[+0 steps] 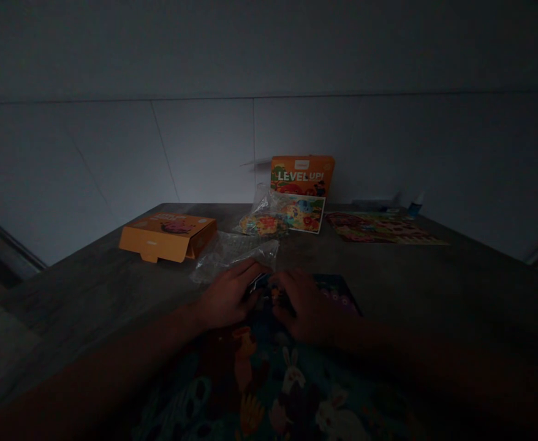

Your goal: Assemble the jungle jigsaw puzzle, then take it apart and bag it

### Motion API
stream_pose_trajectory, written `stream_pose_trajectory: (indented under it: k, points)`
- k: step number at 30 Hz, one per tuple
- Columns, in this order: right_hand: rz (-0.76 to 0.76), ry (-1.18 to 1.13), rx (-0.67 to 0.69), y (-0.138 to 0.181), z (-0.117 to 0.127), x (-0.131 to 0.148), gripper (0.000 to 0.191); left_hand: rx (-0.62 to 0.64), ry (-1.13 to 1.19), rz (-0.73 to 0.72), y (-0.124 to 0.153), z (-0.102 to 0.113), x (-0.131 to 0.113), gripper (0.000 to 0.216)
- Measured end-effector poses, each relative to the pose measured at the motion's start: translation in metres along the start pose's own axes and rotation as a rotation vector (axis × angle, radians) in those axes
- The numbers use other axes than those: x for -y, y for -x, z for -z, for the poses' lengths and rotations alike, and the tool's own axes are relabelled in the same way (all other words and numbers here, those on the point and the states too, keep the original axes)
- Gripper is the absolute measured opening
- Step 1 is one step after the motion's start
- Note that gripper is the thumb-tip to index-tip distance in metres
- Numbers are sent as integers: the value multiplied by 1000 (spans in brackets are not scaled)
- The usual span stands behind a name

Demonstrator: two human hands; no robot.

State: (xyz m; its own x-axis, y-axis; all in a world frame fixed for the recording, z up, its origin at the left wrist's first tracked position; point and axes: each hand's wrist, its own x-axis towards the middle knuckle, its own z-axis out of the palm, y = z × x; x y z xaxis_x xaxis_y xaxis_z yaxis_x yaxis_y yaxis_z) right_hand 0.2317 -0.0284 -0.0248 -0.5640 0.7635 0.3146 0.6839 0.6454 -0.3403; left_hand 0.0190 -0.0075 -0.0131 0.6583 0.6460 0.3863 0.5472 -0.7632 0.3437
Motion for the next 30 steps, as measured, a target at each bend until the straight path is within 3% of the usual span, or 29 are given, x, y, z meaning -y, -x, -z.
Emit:
stream_pose_trajectory:
  k: [5, 14, 17, 22, 27, 30]
  points:
    - [70, -161, -82, 1, -3, -5, 42, -28, 45, -3, -1, -1, 0, 33]
    - [130, -268, -91, 3, 3, -2, 38, 1, 119, -41, -2, 1, -2, 21]
    - [170, -263, -105, 3, 3, 0, 31, -5, 134, -5, -2, -3, -1, 26]
    - [217, -262, -87, 1, 11, 0, 29, 23, 185, 82, -2, -4, -5, 15]
    - [118, -130, -2, 11, 24, -23, 44, 49, 196, 64, -1, -1, -10, 13]
    - [72, -84, 12, 23, 26, -38, 28, 52, 140, 9, 0, -1, -11, 13]
